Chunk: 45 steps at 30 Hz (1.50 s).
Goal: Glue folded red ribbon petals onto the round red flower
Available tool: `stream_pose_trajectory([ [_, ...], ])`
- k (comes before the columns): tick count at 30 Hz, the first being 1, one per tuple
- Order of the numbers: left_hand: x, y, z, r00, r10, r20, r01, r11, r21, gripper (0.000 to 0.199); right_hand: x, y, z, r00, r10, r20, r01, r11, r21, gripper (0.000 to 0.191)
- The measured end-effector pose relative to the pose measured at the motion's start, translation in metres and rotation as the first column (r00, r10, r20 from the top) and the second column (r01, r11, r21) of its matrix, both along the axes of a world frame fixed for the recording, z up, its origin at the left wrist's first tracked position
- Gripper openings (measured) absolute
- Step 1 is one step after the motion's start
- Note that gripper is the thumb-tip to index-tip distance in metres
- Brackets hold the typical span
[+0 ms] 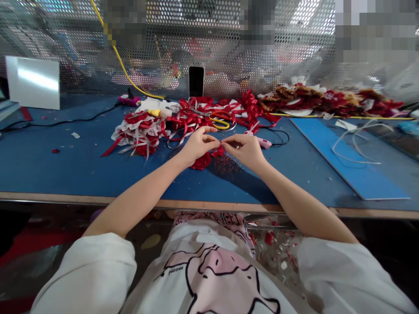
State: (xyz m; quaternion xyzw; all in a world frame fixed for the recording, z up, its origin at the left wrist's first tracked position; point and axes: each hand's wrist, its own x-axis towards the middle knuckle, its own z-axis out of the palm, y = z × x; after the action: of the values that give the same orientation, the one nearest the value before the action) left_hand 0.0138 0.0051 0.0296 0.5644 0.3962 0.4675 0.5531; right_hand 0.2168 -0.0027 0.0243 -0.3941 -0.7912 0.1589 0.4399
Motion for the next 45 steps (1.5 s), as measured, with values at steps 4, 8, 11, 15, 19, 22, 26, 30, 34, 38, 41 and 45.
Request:
stream_pose_trajectory([
  [4, -0.001, 0.000, 0.003, 1.000, -0.019, 0.025, 0.020, 0.997, -0.072, 0.040, -0.001, 0.000, -0.001, 0.998, 0.028, 0.058, -0.032, 0.996, 0.086, 0.019],
  [8, -0.004, 0.001, 0.006, 0.998, -0.058, 0.037, 0.063, 0.986, -0.152, 0.038, -0.002, -0.001, -0.001, 0.995, 0.042, 0.086, -0.055, 0.988, 0.147, 0.019],
  [11, -0.005, 0.003, 0.007, 0.997, -0.066, 0.047, 0.074, 0.980, -0.185, 0.017, -0.002, -0.002, -0.001, 0.997, 0.020, 0.071, -0.033, 0.983, 0.178, 0.018],
  [15, -0.004, 0.005, 0.004, 0.997, -0.064, 0.032, 0.069, 0.982, -0.177, 0.016, -0.001, 0.000, -0.001, 0.999, 0.013, 0.051, -0.023, 0.979, 0.203, 0.017],
  [19, -0.002, 0.004, 0.002, 0.997, -0.078, -0.011, 0.075, 0.984, -0.159, 0.016, 0.000, 0.003, -0.003, 0.998, 0.045, 0.042, -0.052, 0.977, 0.207, 0.017],
  [22, -0.002, 0.004, 0.000, 0.997, -0.064, -0.032, 0.060, 0.991, -0.120, 0.011, 0.001, 0.004, -0.003, 0.998, 0.052, 0.034, -0.058, 0.978, 0.200, 0.016],
  [26, -0.004, 0.005, -0.002, 0.998, -0.045, -0.048, 0.042, 0.998, -0.048, 0.006, 0.002, 0.002, -0.001, 1.000, 0.025, 0.016, -0.028, 0.981, 0.193, 0.014],
  [30, -0.006, 0.005, -0.002, 0.996, -0.045, -0.081, 0.046, 0.999, 0.020, 0.009, 0.002, 0.001, -0.001, 1.000, 0.008, 0.026, -0.013, 0.984, 0.176, 0.014],
  [34, -0.006, 0.003, -0.001, 0.990, -0.063, -0.123, 0.069, 0.997, 0.047, 0.012, 0.000, 0.003, -0.003, 0.999, 0.016, 0.045, -0.023, 0.986, 0.167, 0.016],
  [38, -0.006, 0.002, 0.003, 0.981, -0.089, -0.172, 0.097, 0.995, 0.038, 0.010, -0.004, 0.003, -0.005, 0.998, 0.028, 0.055, -0.036, 0.987, 0.158, 0.014],
  [41, -0.017, 0.004, 0.017, 0.938, -0.101, -0.332, 0.142, 0.985, 0.100, 0.015, -0.005, 0.002, -0.005, 0.999, 0.026, 0.040, -0.032, 0.988, 0.148, 0.013],
  [45, -0.046, 0.008, 0.039, 0.659, 0.148, -0.738, 0.161, 0.930, 0.330, 0.037, -0.005, -0.001, -0.002, 0.999, -0.028, -0.021, 0.030, 0.994, 0.106, 0.013],
])
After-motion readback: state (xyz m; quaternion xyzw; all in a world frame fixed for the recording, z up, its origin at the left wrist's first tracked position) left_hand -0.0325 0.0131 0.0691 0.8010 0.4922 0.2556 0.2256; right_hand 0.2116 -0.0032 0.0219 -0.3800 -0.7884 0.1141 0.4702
